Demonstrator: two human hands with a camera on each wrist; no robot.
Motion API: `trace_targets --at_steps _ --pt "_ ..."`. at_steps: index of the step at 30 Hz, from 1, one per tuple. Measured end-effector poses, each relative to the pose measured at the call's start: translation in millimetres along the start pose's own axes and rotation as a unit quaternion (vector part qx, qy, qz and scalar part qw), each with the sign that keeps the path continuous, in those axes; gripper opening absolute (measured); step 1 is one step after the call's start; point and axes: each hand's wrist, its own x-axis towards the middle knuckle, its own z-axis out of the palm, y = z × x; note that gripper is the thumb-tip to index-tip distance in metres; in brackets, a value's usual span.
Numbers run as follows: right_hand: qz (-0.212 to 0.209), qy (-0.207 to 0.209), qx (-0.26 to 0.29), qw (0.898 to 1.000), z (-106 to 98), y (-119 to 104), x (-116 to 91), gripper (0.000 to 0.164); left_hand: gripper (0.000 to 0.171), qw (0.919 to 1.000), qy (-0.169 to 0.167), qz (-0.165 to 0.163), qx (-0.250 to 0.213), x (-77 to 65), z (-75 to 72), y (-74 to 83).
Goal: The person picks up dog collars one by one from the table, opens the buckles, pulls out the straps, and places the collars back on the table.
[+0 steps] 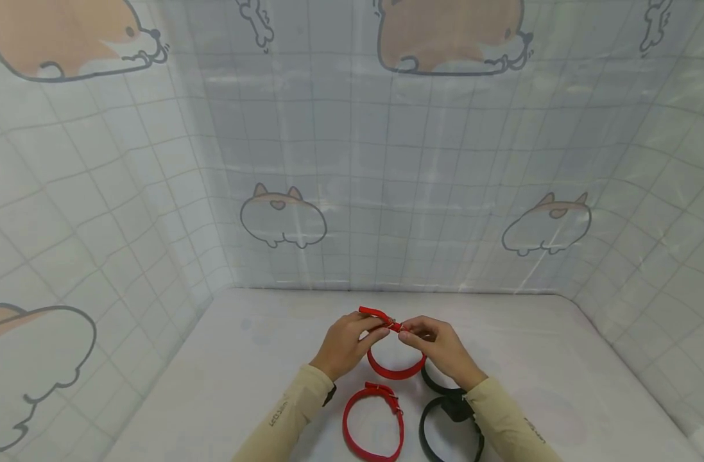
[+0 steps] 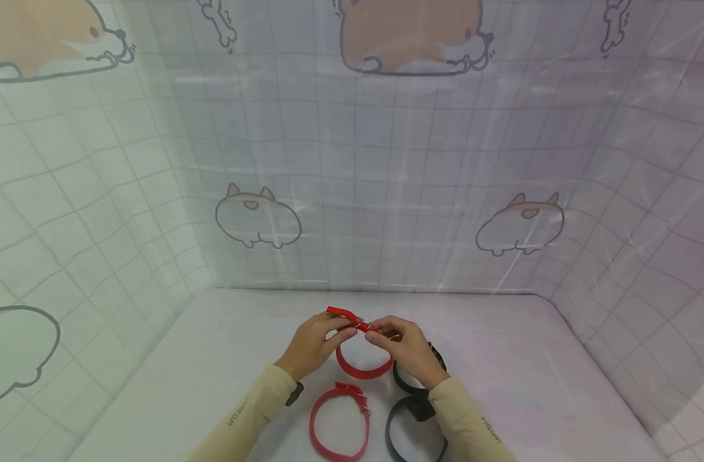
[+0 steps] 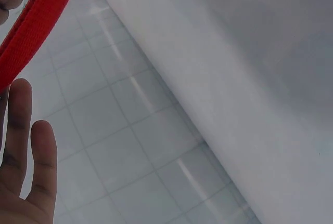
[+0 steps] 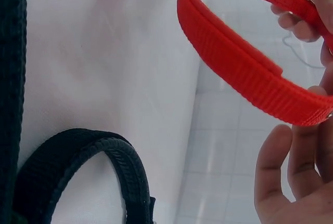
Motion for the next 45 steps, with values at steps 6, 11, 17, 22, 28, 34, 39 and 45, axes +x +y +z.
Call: trace_targets --at_steps 6,11,17,22,28,34,39,45 --pt "-0.002 -0.016 -0.006 1.000 -4.0 0.1 -2.0 0.027 0.025 0.9999 -0.001 -0.010 0.006 -1.7 -1.6 -1.1" --pt "-0.006 -0.027 -0.007 1.000 -4.7 -1.7 -4.2 0.027 0.023 0.9998 0.000 -0.022 0.001 -3.4 -2.6 0.1" --pt "-0.005 -0.017 0.000 1.000 -0.8 -7.4 -4.9 0.023 0.020 0.9995 -0.007 -0.029 -0.007 -4.2 -1.9 5.9" --pt "-0.013 -0.011 0.002 1.000 0.9 -5.7 -4.4 0.020 0.019 0.9994 -0.010 -0.030 -0.013 -4.5 -1.4 9.2" --pt "-0.013 -0.020 0.011 1.000 -1.3 -0.7 -4.8 0.021 0.021 0.9996 -0.006 -0.027 -0.004 -5.8 -1.0 9.2" --pt "-0.023 -0.055 0.007 0.998 -5.8 1.7 -6.2 0.023 0.020 0.9997 -0.001 -0.022 -0.002 -7.5 -1.5 8.1" --pt "-0.026 -0.057 0.003 0.998 -7.0 -1.0 -7.9 0.024 0.022 0.9998 0.003 -0.018 -0.004 -7.8 -1.0 7.0" --pt "-0.017 -0.039 -0.012 0.999 -4.4 -6.9 -8.1 0.024 0.020 0.9998 -0.002 -0.017 -0.012 -7.7 1.0 9.1"
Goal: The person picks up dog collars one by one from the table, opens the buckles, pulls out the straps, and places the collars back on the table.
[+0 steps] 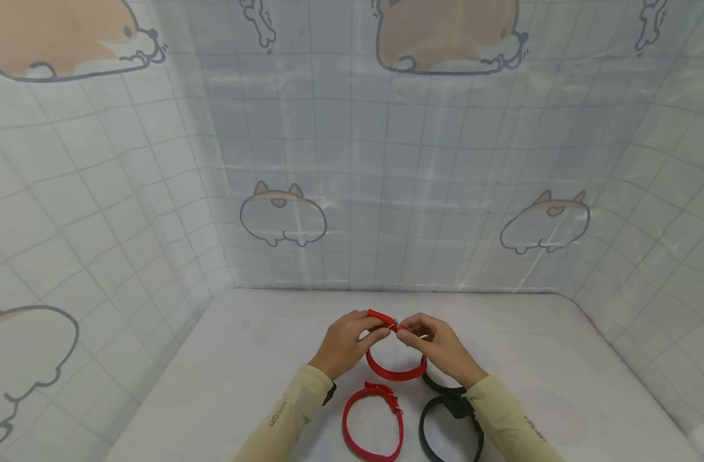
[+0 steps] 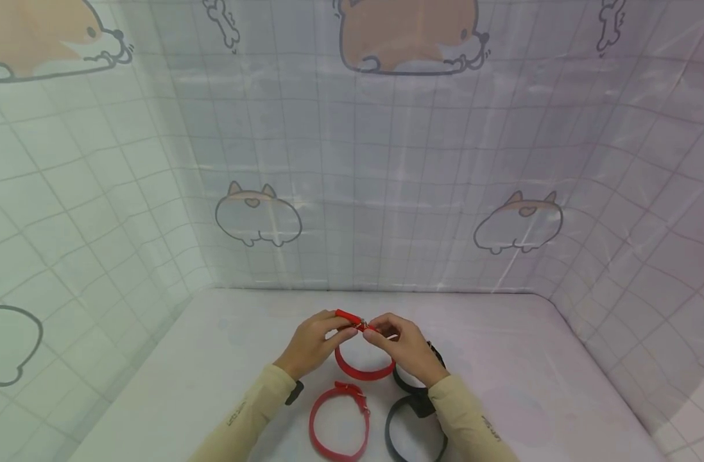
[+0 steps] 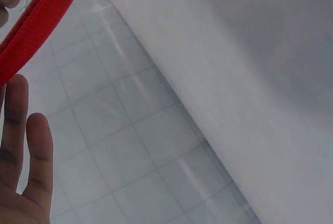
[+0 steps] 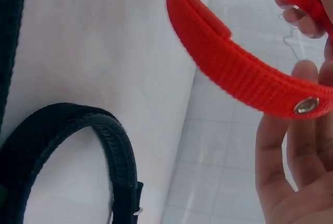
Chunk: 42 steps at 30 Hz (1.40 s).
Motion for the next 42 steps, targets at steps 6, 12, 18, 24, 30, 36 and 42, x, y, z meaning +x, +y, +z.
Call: trace_targets --at_steps 6,12,18,24,30,36,42 --pt "-0.008 0.010 -0.006 1.000 1.1 -0.4 1.3 0.023 0.021 1.0000 -0.004 -0.004 -0.004 -0.4 -0.6 1.9" --pt "-0.024 -0.002 0.006 1.000 -1.0 3.6 1.7 0.022 0.019 1.0000 0.002 0.003 0.000 0.1 -2.5 -0.8" --pt "-0.023 -0.010 0.001 1.000 -1.2 2.1 1.4 0.024 0.016 0.9999 0.009 0.001 -0.010 0.3 -5.5 -3.9" --pt "-0.017 0.012 0.002 1.000 2.3 -1.7 1.8 0.022 0.016 0.9998 0.002 0.002 -0.020 1.3 -5.9 -1.3" --pt "-0.013 0.009 0.016 1.000 2.7 0.1 2.0 0.020 0.016 0.9999 0.001 -0.005 -0.015 1.2 -5.2 0.3" --pt "-0.026 -0.027 0.036 0.999 -1.8 2.4 -0.6 0.023 0.030 0.9997 0.004 -0.013 -0.021 -1.0 -8.0 -3.4" --pt "-0.006 -0.009 0.030 0.999 0.6 -1.2 -0.8 0.022 0.028 0.9998 0.005 -0.005 -0.019 -1.2 -6.8 -1.7"
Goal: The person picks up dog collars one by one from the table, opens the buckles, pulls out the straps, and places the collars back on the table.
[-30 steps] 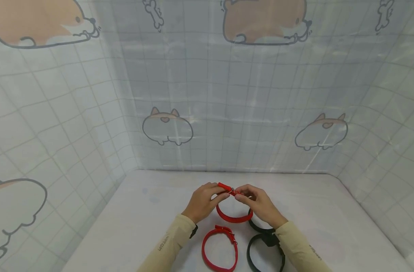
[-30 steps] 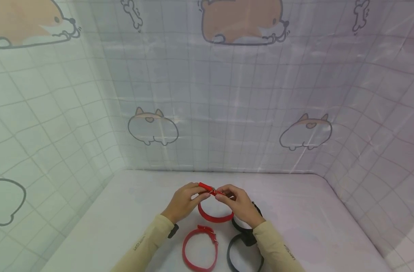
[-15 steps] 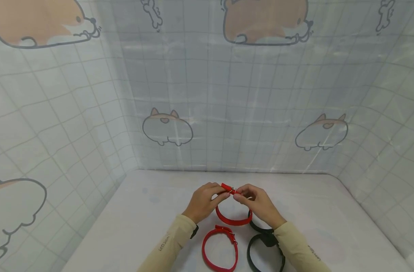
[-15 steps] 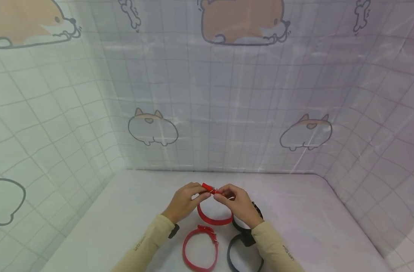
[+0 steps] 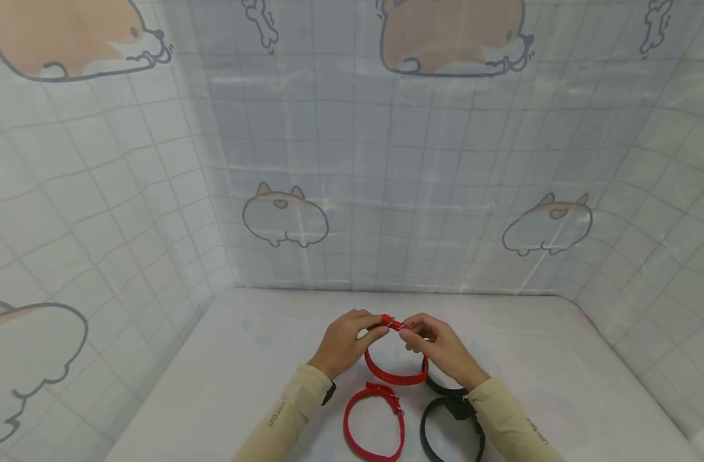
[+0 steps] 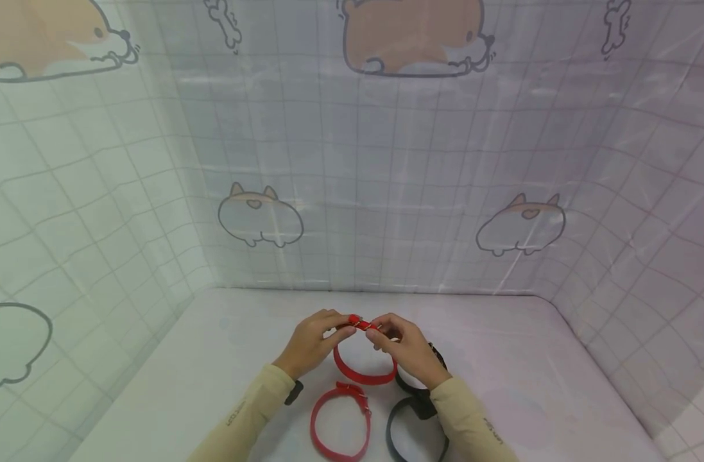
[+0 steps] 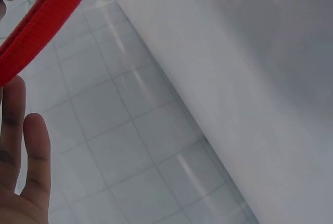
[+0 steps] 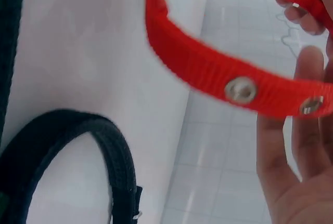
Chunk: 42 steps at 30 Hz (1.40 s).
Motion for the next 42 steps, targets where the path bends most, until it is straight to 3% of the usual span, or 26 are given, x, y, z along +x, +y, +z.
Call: trace_targets --at_steps 6,14,26,38,42 --pt "-0.001 0.012 0.019 1.000 1.9 1.5 2.0 0.019 0.025 0.9998 0.000 0.018 -0.004 -0.1 3.8 2.1" --pt "0.007 -0.002 0.035 0.999 -2.1 4.1 0.7 0.024 0.030 0.9999 0.006 0.009 0.002 -0.4 1.3 -0.6" --pt "0.000 0.035 0.024 0.999 3.1 0.7 7.0 0.020 0.031 0.9999 0.003 0.016 -0.004 2.9 3.9 -2.2" --pt "0.013 0.007 0.005 1.000 -5.1 4.3 4.3 0.027 0.031 0.9994 0.026 0.025 0.001 3.2 -1.2 -6.1" --pt "0.024 0.004 0.007 1.000 -6.0 4.4 2.8 0.029 0.031 0.9997 0.022 0.013 0.002 1.6 -3.1 -7.9"
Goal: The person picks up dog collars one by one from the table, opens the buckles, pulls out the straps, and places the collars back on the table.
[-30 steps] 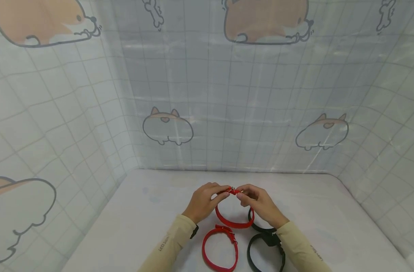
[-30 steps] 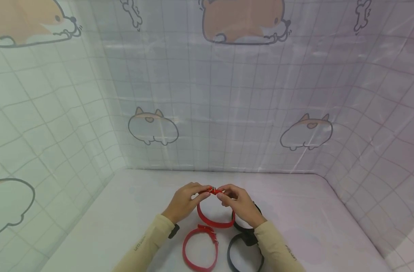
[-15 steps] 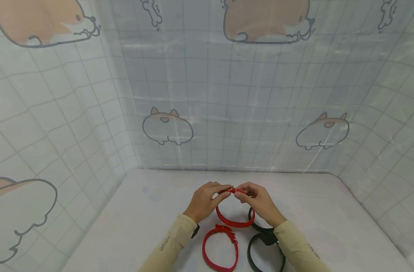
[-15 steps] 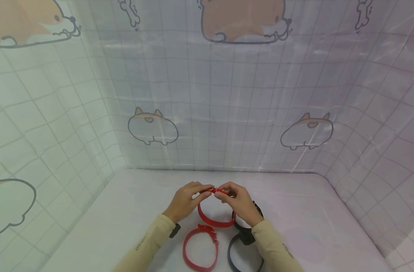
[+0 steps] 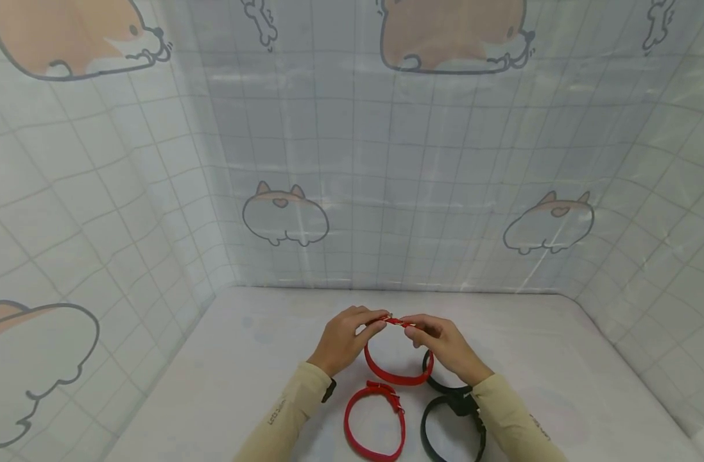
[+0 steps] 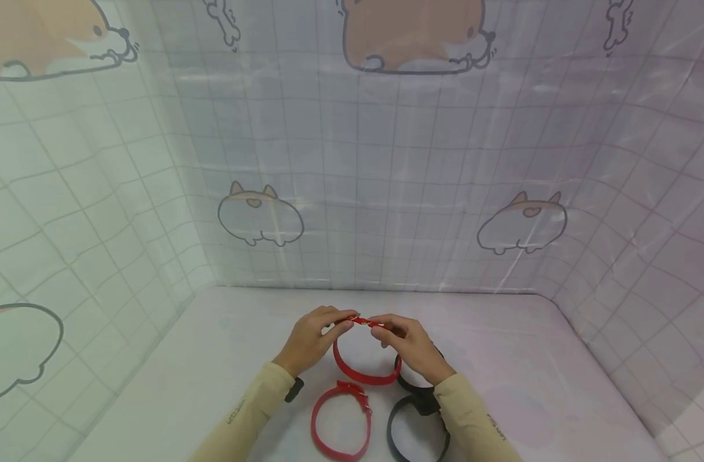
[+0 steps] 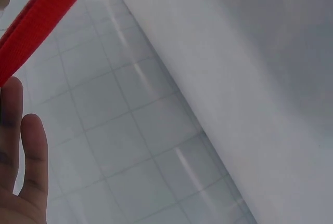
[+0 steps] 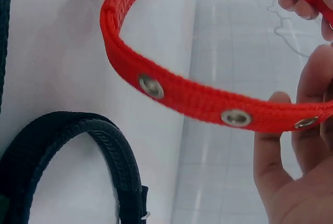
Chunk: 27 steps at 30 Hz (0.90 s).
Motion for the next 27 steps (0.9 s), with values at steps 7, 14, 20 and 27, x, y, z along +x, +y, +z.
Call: trace_targets --at_steps 7,14,20,27 --pt "-0.020 0.025 -0.008 0.999 -4.7 7.0 -0.4 0.029 0.031 0.9997 0.016 -0.018 0.000 -2.5 -4.9 -6.5" --pt "-0.058 0.046 -0.023 0.997 -11.1 5.0 2.3 0.029 0.030 0.9992 0.032 -0.021 0.014 -0.1 -14.0 -15.9" --pt "-0.081 0.077 -0.065 0.992 -24.8 3.4 13.1 0.030 0.032 0.9978 0.035 -0.045 0.034 2.7 -27.8 -30.6" --pt "-0.114 0.121 -0.121 0.979 -44.8 11.6 28.3 0.032 0.036 0.9955 0.026 -0.078 0.048 11.1 -39.9 -54.9"
